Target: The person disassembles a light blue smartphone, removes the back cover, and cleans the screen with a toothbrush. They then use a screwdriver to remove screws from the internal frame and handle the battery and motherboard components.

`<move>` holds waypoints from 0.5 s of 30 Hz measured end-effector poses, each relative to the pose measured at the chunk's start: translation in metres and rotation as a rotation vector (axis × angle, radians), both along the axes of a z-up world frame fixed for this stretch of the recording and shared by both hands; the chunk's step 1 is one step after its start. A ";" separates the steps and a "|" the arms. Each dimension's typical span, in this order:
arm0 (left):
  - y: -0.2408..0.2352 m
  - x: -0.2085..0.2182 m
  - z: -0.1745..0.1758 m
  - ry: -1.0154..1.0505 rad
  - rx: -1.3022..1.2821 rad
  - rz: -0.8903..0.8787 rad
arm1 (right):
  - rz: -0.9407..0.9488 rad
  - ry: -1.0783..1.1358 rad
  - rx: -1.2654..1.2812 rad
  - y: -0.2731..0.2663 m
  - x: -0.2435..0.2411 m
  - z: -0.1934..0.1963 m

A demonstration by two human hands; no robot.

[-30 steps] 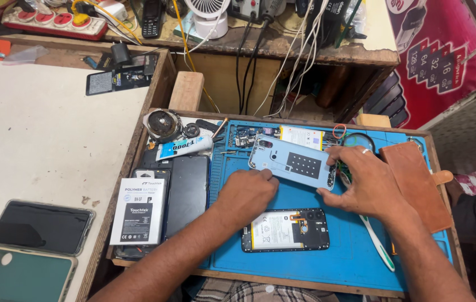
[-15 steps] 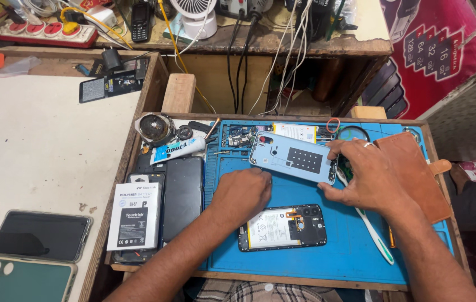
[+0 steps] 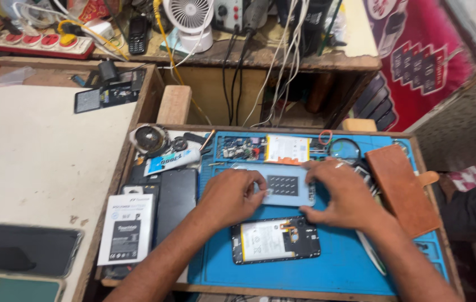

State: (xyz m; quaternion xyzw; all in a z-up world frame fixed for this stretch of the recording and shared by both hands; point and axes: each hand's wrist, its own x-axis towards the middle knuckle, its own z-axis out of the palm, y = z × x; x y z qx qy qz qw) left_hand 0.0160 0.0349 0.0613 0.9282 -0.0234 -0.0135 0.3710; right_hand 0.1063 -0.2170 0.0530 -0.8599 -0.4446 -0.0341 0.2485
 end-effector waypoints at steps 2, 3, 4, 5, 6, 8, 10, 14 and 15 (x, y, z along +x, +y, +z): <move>0.001 0.007 -0.001 -0.025 0.032 -0.015 | 0.012 0.038 0.009 0.007 -0.003 -0.002; 0.001 0.011 -0.002 -0.040 0.047 -0.028 | 0.035 0.008 0.019 0.008 -0.004 -0.002; 0.001 0.013 -0.002 -0.045 0.054 -0.010 | 0.058 -0.022 0.028 0.008 -0.004 -0.001; 0.002 0.012 -0.002 -0.049 0.060 0.010 | 0.084 -0.050 0.036 0.006 -0.003 0.001; 0.004 0.010 -0.001 -0.053 0.066 0.030 | 0.035 -0.060 0.084 0.001 -0.003 0.005; 0.008 0.000 0.002 -0.054 0.043 0.079 | -0.056 -0.077 0.179 -0.012 -0.007 0.012; 0.011 -0.019 0.006 0.018 0.032 0.119 | -0.321 -0.004 0.100 -0.033 -0.016 0.021; 0.005 -0.053 0.008 -0.056 0.014 -0.076 | -0.801 0.392 -0.320 -0.065 -0.048 0.025; -0.001 -0.059 0.006 -0.075 -0.022 -0.128 | -0.768 0.365 -0.269 -0.065 -0.057 0.021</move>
